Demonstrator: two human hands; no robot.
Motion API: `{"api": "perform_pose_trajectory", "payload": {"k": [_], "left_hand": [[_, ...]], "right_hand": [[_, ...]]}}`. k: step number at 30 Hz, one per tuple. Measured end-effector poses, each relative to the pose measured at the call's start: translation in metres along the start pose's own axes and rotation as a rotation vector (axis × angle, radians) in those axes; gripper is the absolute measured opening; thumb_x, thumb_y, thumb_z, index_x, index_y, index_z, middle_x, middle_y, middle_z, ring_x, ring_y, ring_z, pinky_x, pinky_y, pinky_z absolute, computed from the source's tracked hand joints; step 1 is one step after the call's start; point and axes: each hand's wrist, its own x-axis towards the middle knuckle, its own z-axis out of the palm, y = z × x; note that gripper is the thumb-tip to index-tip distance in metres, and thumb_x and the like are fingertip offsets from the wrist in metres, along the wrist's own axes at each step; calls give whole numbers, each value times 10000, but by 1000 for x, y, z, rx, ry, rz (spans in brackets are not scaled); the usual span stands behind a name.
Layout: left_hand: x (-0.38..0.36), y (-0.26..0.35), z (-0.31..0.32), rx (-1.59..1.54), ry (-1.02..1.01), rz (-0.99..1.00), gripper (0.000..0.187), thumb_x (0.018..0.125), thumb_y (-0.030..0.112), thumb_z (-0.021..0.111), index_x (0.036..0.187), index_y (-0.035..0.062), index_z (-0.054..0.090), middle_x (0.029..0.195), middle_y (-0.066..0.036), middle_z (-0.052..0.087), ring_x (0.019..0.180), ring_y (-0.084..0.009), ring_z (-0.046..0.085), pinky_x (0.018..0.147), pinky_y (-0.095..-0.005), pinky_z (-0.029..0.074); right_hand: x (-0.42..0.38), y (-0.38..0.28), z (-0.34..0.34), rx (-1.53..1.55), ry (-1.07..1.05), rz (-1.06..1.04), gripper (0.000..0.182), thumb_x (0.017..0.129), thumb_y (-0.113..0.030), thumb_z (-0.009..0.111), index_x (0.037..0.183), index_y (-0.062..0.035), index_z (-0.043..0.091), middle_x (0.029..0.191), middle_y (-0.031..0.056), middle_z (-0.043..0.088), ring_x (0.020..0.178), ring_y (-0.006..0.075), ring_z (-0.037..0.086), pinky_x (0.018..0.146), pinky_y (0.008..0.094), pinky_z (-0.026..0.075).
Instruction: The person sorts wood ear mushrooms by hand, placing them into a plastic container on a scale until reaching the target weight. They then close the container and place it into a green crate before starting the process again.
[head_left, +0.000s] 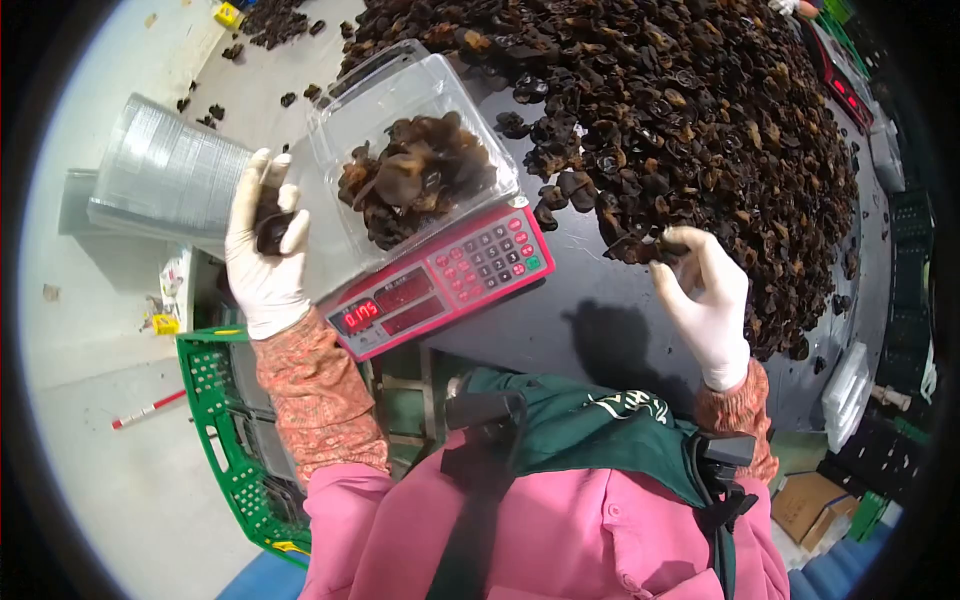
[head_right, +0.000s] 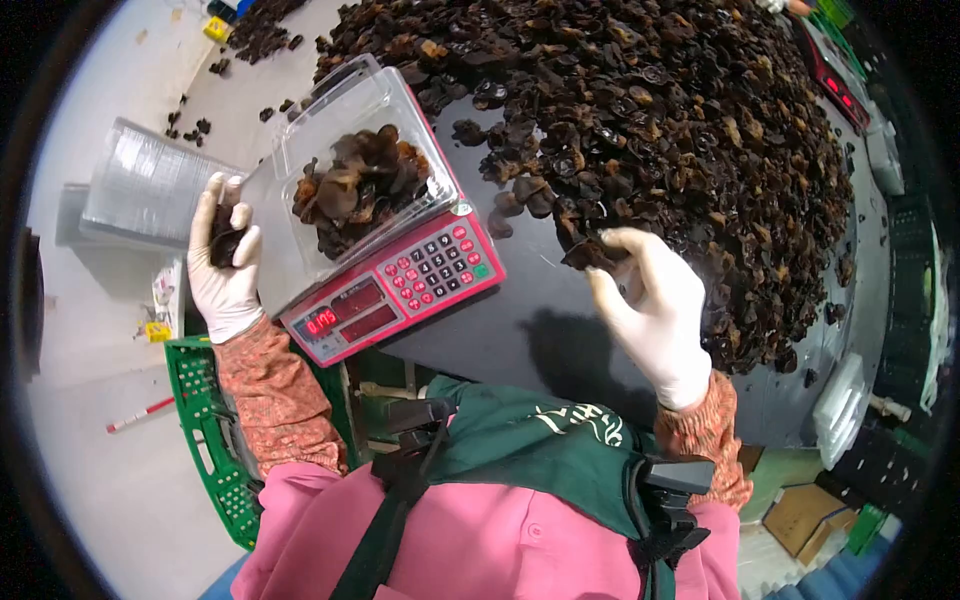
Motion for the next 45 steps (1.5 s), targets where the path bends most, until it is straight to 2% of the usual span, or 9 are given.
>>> {"api": "perform_pose_trajectory", "payload": {"k": [7, 10, 11, 15, 18, 27, 34, 39, 45], "left_hand": [[-85, 24, -17, -337, 119, -168, 345, 1049, 203, 529, 1284, -35, 615, 1230, -180, 612, 922, -171, 540, 487, -221, 407], [-135, -14, 20, 4, 334, -255, 308, 1067, 262, 497, 1193, -7, 581, 1171, -149, 608, 867, -181, 567, 528, -242, 456], [-146, -32, 20, 519, 107, -260, 311, 1052, 225, 526, 1277, 11, 550, 1149, -127, 622, 872, -166, 588, 563, -249, 486], [-164, -84, 23, -80, 124, -668, 606, 1047, 510, 432, 1356, 0, 542, 1111, -83, 684, 854, -126, 676, 636, -208, 517], [-162, -89, 26, 90, 132, -727, 601, 1035, 524, 468, 1329, 11, 575, 1129, -80, 689, 900, -120, 684, 650, -194, 526], [-130, -71, 35, 30, 178, -671, 314, 1044, 270, 480, 1159, 35, 653, 1009, -89, 682, 809, -134, 632, 525, -221, 453], [-131, -69, 7, -218, 126, -459, 483, 1071, 448, 410, 999, 29, 639, 970, -180, 626, 863, -281, 628, 445, -255, 442], [-131, -42, -8, -93, 118, -438, 278, 1047, 308, 516, 1003, 43, 590, 865, -105, 565, 800, -219, 591, 407, -248, 392], [-139, -31, -4, 108, 274, -554, 215, 960, 111, 554, 1145, 28, 626, 879, -123, 645, 685, -182, 596, 417, -237, 400]], "right_hand": [[60, -69, 34, 157, -136, -191, 308, 794, -85, 764, 1089, -37, 688, 798, 39, 663, 590, 109, 550, 566, 246, 461], [57, -91, 49, 238, -332, -396, 279, 806, -160, 755, 1060, -68, 682, 822, 61, 690, 649, 199, 638, 620, 320, 501], [54, -99, 55, 264, -437, -438, 262, 817, -210, 747, 1039, -92, 675, 833, 69, 699, 677, 239, 662, 644, 364, 512], [23, -103, 98, 171, -786, -659, 218, 839, -260, 724, 951, -116, 604, 744, 46, 618, 650, 242, 631, 629, 375, 477], [11, -97, 113, -110, -882, -732, 201, 844, -253, 715, 912, -128, 573, 728, 45, 606, 611, 235, 614, 608, 366, 466], [81, -121, 100, 118, -344, -728, 180, 797, -201, 764, 930, -144, 656, 685, 26, 586, 597, 229, 602, 591, 354, 457], [149, -120, 137, -26, -231, -855, 139, 855, -115, 742, 991, -100, 718, 788, 51, 592, 698, 237, 597, 642, 319, 460], [188, -98, 103, 378, -224, -219, 202, 962, -190, 632, 1034, -35, 741, 838, 49, 687, 678, 113, 610, 614, 274, 493], [226, -45, 102, 623, -404, 72, 306, 1002, -254, 584, 1143, -15, 715, 904, -2, 698, 752, 43, 588, 708, 208, 474]]}}
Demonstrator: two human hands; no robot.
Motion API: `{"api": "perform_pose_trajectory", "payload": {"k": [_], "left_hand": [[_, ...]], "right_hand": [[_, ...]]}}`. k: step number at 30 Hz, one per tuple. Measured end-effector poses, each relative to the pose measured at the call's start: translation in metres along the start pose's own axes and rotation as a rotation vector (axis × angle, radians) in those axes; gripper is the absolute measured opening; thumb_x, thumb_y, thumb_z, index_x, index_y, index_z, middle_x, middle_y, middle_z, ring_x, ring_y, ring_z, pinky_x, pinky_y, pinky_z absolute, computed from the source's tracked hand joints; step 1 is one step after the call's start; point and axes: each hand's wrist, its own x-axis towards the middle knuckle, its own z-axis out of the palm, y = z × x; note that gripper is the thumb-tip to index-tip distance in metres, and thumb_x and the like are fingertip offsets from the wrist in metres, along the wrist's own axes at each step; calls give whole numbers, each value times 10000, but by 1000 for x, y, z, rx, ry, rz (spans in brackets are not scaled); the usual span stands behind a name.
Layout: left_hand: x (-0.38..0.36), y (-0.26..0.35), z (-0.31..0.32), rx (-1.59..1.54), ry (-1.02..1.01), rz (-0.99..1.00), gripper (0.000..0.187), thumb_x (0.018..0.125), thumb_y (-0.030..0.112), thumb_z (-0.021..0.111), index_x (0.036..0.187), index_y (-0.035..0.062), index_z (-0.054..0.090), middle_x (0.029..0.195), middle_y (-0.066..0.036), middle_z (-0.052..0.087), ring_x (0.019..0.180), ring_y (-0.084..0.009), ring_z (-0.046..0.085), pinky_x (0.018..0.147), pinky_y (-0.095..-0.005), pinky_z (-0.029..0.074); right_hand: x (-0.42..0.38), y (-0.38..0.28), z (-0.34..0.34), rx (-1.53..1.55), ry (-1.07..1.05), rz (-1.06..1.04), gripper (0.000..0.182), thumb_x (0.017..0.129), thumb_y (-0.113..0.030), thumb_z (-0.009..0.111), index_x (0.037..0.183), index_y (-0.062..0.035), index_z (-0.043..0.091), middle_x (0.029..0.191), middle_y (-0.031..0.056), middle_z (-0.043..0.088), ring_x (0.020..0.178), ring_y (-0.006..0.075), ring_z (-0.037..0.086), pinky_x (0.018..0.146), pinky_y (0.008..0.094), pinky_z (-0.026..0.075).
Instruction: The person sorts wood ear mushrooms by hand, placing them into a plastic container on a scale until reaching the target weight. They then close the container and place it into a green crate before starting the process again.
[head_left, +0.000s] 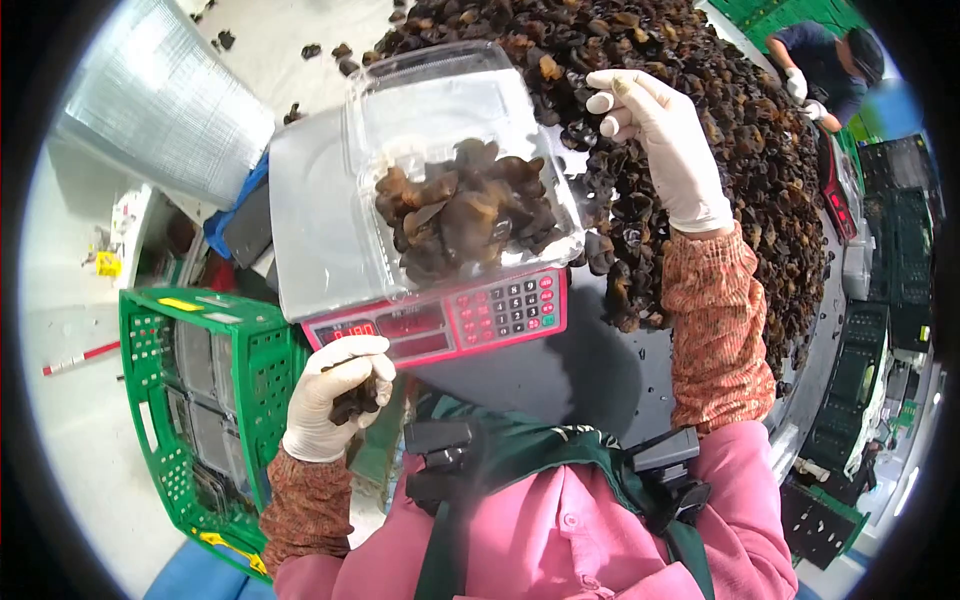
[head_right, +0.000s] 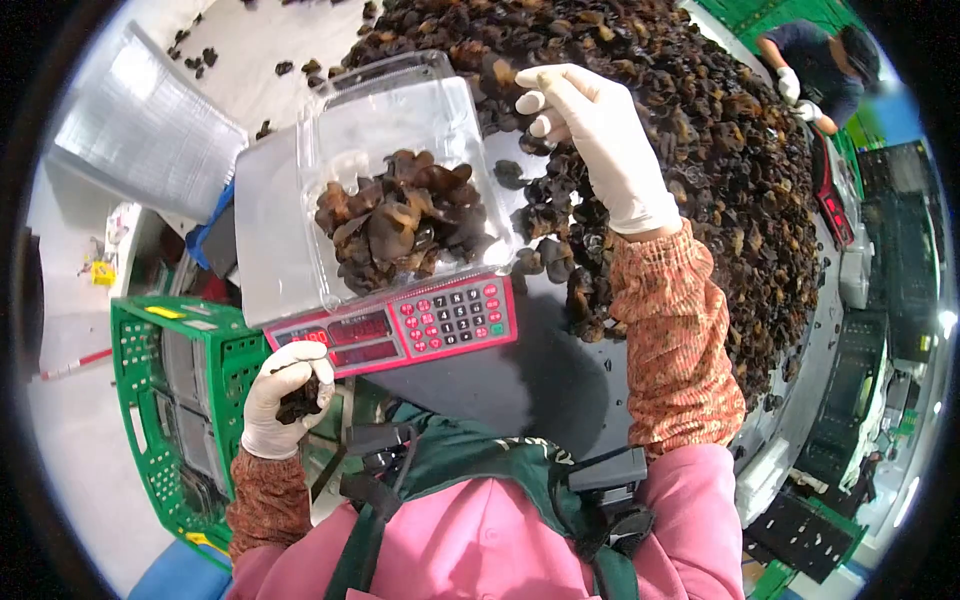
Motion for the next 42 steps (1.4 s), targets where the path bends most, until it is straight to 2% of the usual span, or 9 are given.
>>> {"api": "perform_pose_trajectory", "payload": {"k": [7, 12, 16, 20, 24, 26, 30, 41, 42], "left_hand": [[-9, -25, -2, 7, -18, -137, 200, 963, 102, 600, 1118, -22, 630, 826, -148, 672, 569, -169, 583, 462, -255, 429], [0, -29, 1, -5, -143, -15, 401, 964, 309, 663, 1156, -40, 619, 814, -117, 651, 583, -143, 566, 458, -245, 415], [2, -17, 12, 52, -188, 14, 500, 986, 437, 611, 1172, -28, 610, 810, -112, 650, 566, -115, 541, 452, -231, 381], [-10, -7, 17, 59, -16, 20, 411, 1023, 346, 526, 1206, -14, 603, 827, -111, 656, 621, -124, 583, 506, -222, 408], [7, 36, 34, 704, -108, 712, 311, 988, 63, 575, 1279, -32, 521, 1020, -63, 571, 871, -159, 603, 701, -257, 503], [21, 70, 47, -13, -178, 343, 337, 969, 36, 600, 1291, -39, 531, 1091, -84, 603, 896, -156, 618, 717, -253, 524], [77, 87, 82, 564, -56, 559, 332, 1036, 191, 535, 1280, -21, 610, 1213, -146, 689, 1085, -191, 679, 573, -199, 498], [80, 105, 49, 301, -25, 597, 337, 1040, 184, 538, 1302, -19, 597, 1111, -93, 660, 972, -161, 641, 576, -168, 476], [72, 108, 39, 313, 16, 627, 338, 1038, 186, 543, 1305, -15, 597, 1089, -81, 652, 943, -147, 621, 567, -162, 467]], "right_hand": [[3, -2, 33, -186, -141, -99, 237, 966, -222, 657, 1073, -27, 740, 893, -12, 689, 769, 43, 556, 707, 216, 464], [-7, -30, 78, -1015, -168, -696, 306, 748, -350, 763, 780, -51, 705, 757, 143, 634, 770, 303, 633, 708, 397, 475], [2, -11, 85, -1062, -214, -767, 309, 724, -333, 766, 756, -34, 695, 753, 144, 625, 745, 319, 620, 720, 427, 471], [-11, -37, 60, -535, -118, -459, 253, 822, -264, 757, 868, -19, 719, 737, 70, 628, 761, 189, 640, 677, 335, 504], [-59, -43, 13, -209, 60, -145, 122, 914, -127, 713, 897, -11, 682, 786, -28, 570, 722, 29, 491, 649, 214, 411], [-100, -32, -13, -224, 66, -41, 110, 901, -95, 693, 853, -14, 638, 810, -16, 559, 730, 52, 481, 671, 217, 397], [-204, -5, -60, -259, 121, 157, 102, 852, -28, 648, 807, -21, 557, 861, 14, 554, 782, 100, 486, 708, 239, 391], [-486, 13, -102, -240, 300, 977, 161, 781, -62, 748, 894, -20, 640, 802, -14, 639, 732, 41, 565, 651, 240, 482], [-504, 21, -105, -265, 250, 939, 166, 781, -47, 718, 934, -10, 667, 788, 36, 675, 691, 157, 635, 668, 292, 514]]}}
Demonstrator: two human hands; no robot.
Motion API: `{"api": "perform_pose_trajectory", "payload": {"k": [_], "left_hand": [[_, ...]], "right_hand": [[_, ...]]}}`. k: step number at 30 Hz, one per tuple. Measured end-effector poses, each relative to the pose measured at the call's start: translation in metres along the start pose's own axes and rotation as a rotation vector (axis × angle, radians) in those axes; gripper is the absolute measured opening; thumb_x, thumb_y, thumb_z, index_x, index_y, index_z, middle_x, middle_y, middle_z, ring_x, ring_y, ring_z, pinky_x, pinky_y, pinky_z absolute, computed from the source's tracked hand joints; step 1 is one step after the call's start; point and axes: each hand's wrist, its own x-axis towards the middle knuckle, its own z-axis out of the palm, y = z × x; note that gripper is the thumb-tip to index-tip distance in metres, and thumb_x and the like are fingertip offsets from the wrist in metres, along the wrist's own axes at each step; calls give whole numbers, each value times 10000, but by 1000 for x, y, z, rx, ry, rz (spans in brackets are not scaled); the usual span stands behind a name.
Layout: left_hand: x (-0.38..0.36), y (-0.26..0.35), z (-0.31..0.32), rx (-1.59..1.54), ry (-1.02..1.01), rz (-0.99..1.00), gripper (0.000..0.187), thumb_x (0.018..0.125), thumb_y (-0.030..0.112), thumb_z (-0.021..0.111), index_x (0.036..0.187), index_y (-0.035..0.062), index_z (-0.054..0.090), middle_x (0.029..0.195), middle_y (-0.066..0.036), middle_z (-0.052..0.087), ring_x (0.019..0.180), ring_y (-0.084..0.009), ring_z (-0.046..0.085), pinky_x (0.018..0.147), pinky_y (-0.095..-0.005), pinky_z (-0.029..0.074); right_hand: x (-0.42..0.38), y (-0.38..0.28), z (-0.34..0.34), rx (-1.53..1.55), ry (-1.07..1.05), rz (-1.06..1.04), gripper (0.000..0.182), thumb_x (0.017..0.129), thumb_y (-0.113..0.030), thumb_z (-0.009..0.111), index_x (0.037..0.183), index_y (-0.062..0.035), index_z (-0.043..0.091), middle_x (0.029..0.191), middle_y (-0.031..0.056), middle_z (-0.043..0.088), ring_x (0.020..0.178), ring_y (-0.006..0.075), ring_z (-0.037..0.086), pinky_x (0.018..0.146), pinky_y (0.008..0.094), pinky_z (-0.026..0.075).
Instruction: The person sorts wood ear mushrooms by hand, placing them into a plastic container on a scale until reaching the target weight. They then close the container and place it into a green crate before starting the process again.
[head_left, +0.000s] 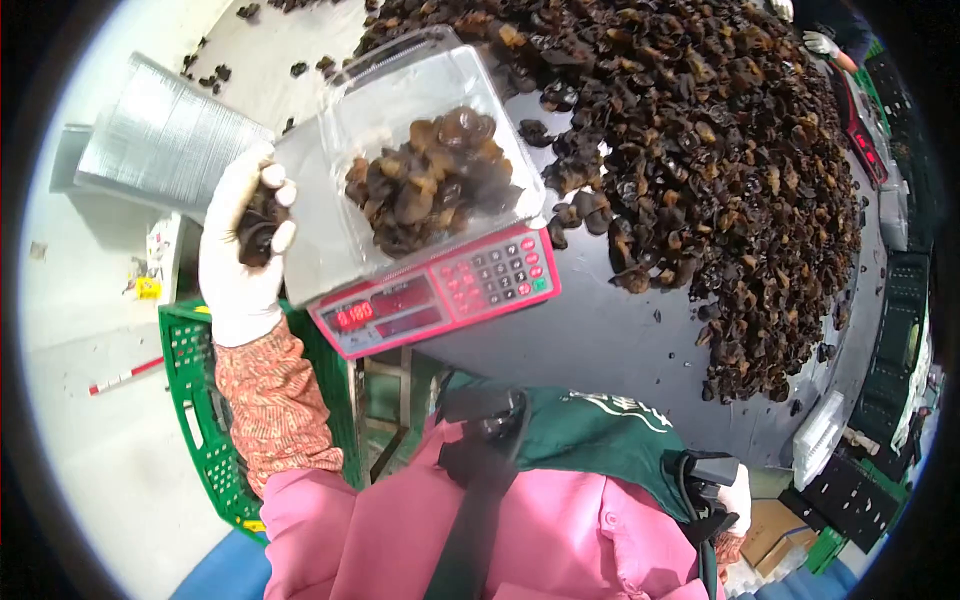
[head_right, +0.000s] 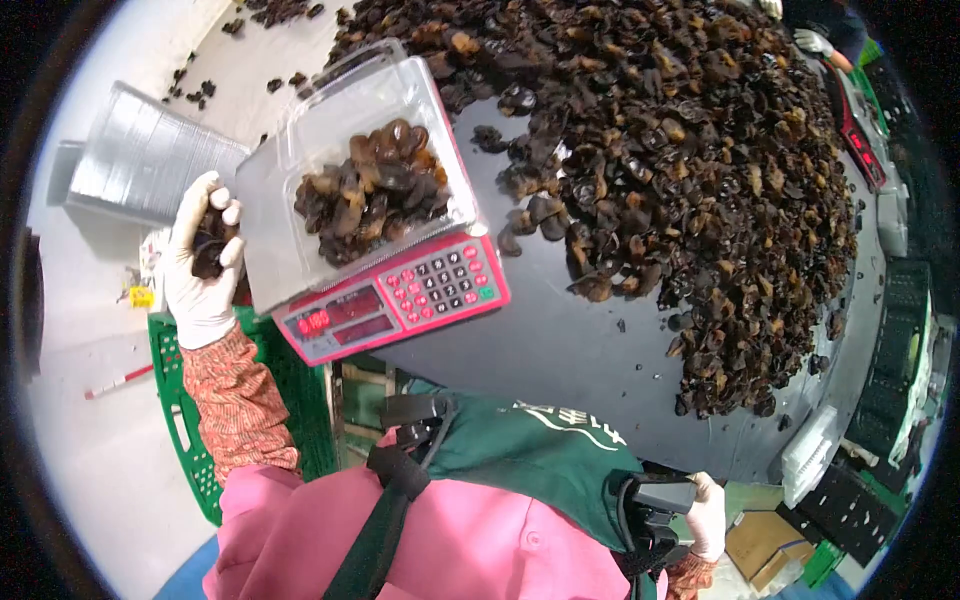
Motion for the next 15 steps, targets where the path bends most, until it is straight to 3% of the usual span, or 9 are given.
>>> {"api": "perform_pose_trajectory", "payload": {"k": [1, 5, 8, 10, 12, 13, 14, 15], "left_hand": [[-6, 3, -12, 38, -13, 26, 338, 1036, 189, 551, 1307, -6, 600, 1058, -71, 638, 922, -138, 598, 554, -163, 456], [-40, 14, -29, -97, 39, -129, 304, 1029, 160, 571, 1266, -30, 597, 956, -54, 591, 856, -156, 536, 503, -211, 421], [-66, 6, -42, -15, 94, -229, 294, 1030, 188, 572, 1241, -13, 610, 945, -37, 578, 820, -127, 538, 486, -214, 420], [-81, -2, -35, 198, 91, -232, 261, 1037, 220, 546, 1200, 33, 627, 906, -27, 576, 780, -89, 538, 439, -196, 359], [-85, -11, -30, 143, 96, -393, 279, 1053, 257, 505, 1157, 31, 632, 851, -19, 574, 698, -82, 548, 468, -200, 359], [-91, -15, -20, 280, -13, -330, 269, 1049, 250, 508, 1150, 34, 632, 840, -28, 573, 669, -78, 531, 474, -199, 362], [-87, -19, -22, 135, -40, -501, 279, 1041, 241, 513, 1178, 27, 626, 835, -32, 566, 659, -76, 516, 478, -200, 364], [-88, -21, -14, 283, -173, -434, 294, 1043, 235, 514, 1204, 12, 616, 829, -20, 545, 680, -84, 517, 484, -190, 361]], "right_hand": [[-3, 64, -1, -205, 152, -136, 176, 788, -56, 695, 957, -11, 675, 804, 87, 693, 721, 250, 661, 694, 336, 528], [-10, 97, -12, -756, 162, -178, 140, 819, -111, 625, 914, -34, 693, 889, 216, 699, 913, 404, 674, 797, 454, 536], [-1, 127, -48, -941, 172, -203, 92, 828, -79, 623, 886, -53, 689, 894, 206, 703, 890, 400, 677, 782, 454, 539], [13, 41, -43, -876, 172, -231, 133, 848, -58, 616, 952, -5, 682, 883, 197, 708, 830, 386, 679, 750, 419, 538], [30, -62, -24, -686, 188, -316, 180, 869, -37, 609, 1017, 44, 675, 873, 188, 713, 770, 371, 682, 718, 384, 537], [45, -91, -23, -583, 226, -445, 263, 889, -57, 610, 1121, 53, 670, 897, 169, 726, 766, 278, 700, 729, 344, 536], [62, -120, -17, -356, 227, -339, 280, 919, -67, 589, 1157, 60, 663, 936, 156, 733, 823, 199, 702, 766, 323, 543], [79, -160, -11, -339, 213, -492, 291, 946, -77, 578, 1190, 62, 653, 996, 151, 734, 875, 169, 697, 803, 306, 544]]}}
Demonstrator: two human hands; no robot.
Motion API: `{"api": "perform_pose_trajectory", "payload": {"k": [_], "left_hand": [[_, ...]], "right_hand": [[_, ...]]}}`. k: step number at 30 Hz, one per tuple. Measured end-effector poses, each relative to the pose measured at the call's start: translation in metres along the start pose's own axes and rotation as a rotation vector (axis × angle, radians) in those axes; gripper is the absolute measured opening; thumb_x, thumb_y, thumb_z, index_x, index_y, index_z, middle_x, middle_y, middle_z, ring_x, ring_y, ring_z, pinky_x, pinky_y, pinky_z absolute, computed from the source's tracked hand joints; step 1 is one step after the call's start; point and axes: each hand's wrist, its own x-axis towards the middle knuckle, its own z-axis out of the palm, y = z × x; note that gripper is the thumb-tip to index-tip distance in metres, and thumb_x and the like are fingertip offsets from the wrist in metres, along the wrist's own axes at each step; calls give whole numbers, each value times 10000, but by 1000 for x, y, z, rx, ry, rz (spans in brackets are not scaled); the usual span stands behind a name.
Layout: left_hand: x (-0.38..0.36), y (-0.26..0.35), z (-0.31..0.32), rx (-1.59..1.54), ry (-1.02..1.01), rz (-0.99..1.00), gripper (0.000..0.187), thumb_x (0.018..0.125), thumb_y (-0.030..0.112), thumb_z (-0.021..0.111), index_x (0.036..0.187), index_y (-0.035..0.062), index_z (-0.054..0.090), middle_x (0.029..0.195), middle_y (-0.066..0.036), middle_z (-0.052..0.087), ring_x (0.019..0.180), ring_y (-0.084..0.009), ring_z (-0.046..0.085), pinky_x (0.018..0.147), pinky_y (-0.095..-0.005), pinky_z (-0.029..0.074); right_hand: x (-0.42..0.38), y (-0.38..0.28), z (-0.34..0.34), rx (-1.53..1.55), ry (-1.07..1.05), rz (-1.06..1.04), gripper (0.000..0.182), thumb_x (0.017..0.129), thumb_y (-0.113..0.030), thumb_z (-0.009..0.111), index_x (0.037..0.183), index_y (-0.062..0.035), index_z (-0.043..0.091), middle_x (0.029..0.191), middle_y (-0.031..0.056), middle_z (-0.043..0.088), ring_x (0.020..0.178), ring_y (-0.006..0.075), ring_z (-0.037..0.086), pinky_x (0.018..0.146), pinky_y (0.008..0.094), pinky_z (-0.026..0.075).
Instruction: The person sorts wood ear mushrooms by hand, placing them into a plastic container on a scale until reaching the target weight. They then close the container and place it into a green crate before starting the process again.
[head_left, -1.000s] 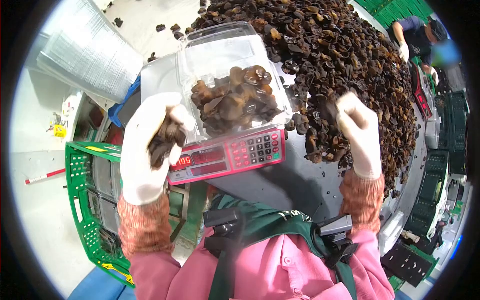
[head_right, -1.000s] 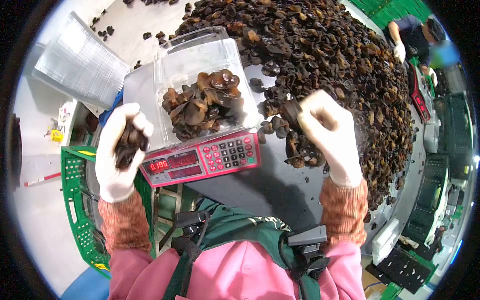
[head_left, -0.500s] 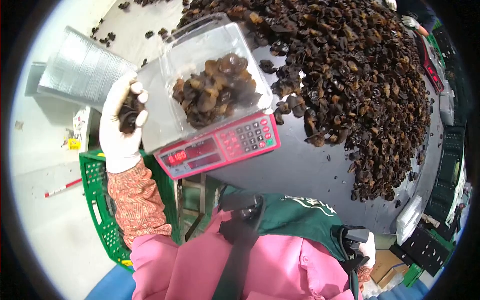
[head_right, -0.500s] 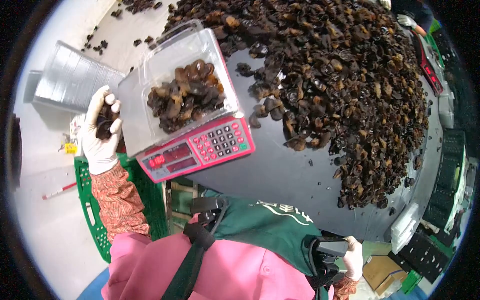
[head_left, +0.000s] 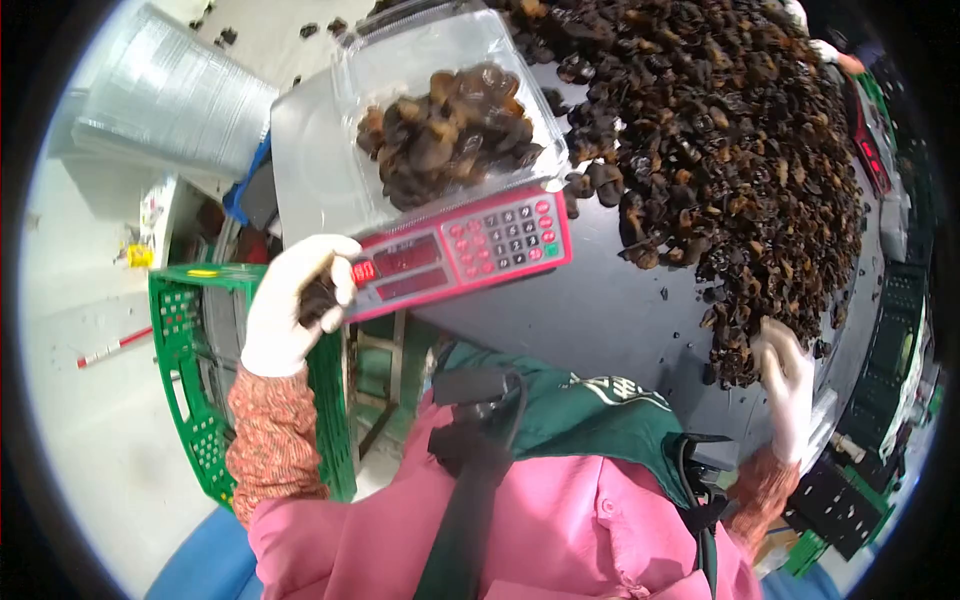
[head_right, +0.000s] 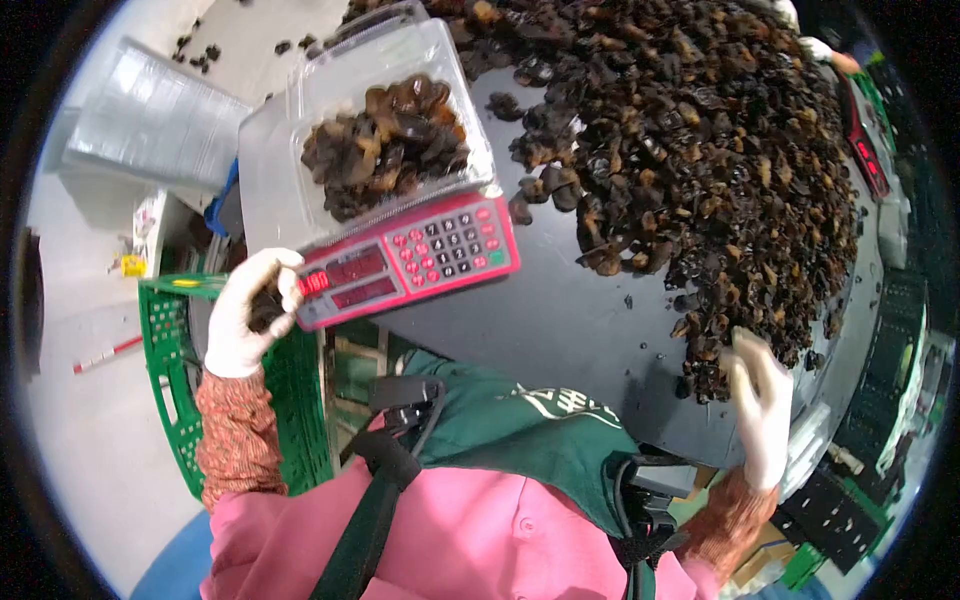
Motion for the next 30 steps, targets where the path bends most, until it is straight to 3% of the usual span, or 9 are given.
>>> {"api": "perform_pose_trajectory", "payload": {"k": [6, 11, 13, 15, 18, 21, 24, 27, 30], "left_hand": [[6, 10, 25, -15, -148, -41, 451, 1074, 338, 452, 1310, -32, 556, 836, -24, 479, 726, -121, 489, 494, -220, 365], [7, 44, 15, -587, -80, -316, 637, 1042, 579, 394, 1162, 4, 640, 706, -67, 603, 550, -157, 559, 414, -257, 373], [16, 58, 19, -519, -146, -308, 663, 1029, 610, 389, 1175, 14, 641, 742, -79, 634, 572, -167, 589, 423, -260, 395], [28, 67, 29, -499, -158, -340, 686, 1023, 627, 385, 1160, 9, 647, 759, -99, 656, 562, -163, 596, 419, -255, 415], [45, 66, 38, -492, -264, -327, 829, 1000, 713, 260, 1179, -8, 629, 772, -115, 658, 555, -150, 588, 373, -238, 394], [48, 68, 46, -617, -403, -308, 885, 993, 745, 213, 1200, -3, 638, 801, -106, 653, 567, -153, 578, 355, -235, 363], [43, 46, 37, -620, -357, -181, 537, 1070, 467, 412, 1242, 2, 620, 782, -101, 632, 559, -144, 547, 403, -236, 372], [17, 48, 28, -680, -205, -250, 265, 1073, 283, 416, 1005, 58, 539, 768, -42, 467, 648, -151, 444, 440, -250, 354], [-10, 24, 19, -427, -80, -217, 349, 1061, 367, 436, 842, 98, 471, 718, -39, 432, 629, -158, 443, 403, -256, 285]], "right_hand": [[183, -150, 67, 606, -101, -475, 330, 1018, -231, 560, 1224, 9, 654, 1048, 75, 735, 863, 132, 673, 793, 257, 528], [154, -273, 92, 559, -526, -730, 219, 907, -167, 637, 1048, -13, 702, 874, 69, 690, 804, 123, 625, 743, 279, 509], [150, -287, 119, 344, -416, -1220, 240, 875, -174, 703, 1073, -38, 716, 862, 57, 662, 728, 160, 638, 671, 311, 510], [140, -296, 143, 435, -426, -1153, 204, 834, -186, 676, 981, -46, 698, 874, 147, 633, 833, 329, 660, 718, 389, 524], [151, -292, 146, 324, -337, -1238, 193, 834, -164, 729, 996, -60, 714, 856, 62, 636, 702, 174, 626, 652, 311, 514], [157, -286, 138, 361, -380, -1107, 155, 789, -149, 710, 888, -38, 670, 810, 122, 632, 753, 309, 662, 679, 381, 530], [175, -280, 111, 642, -345, -757, 162, 817, -43, 709, 972, 4, 700, 787, 50, 666, 649, 75, 576, 580, 257, 481], [209, -261, 113, 280, -142, -890, 185, 847, -103, 718, 1007, -9, 715, 787, 68, 655, 648, 131, 599, 621, 273, 506], [224, -246, 115, 333, -284, -918, 215, 882, -148, 712, 1046, -9, 718, 875, 101, 698, 755, 178, 650, 717, 306, 527]]}}
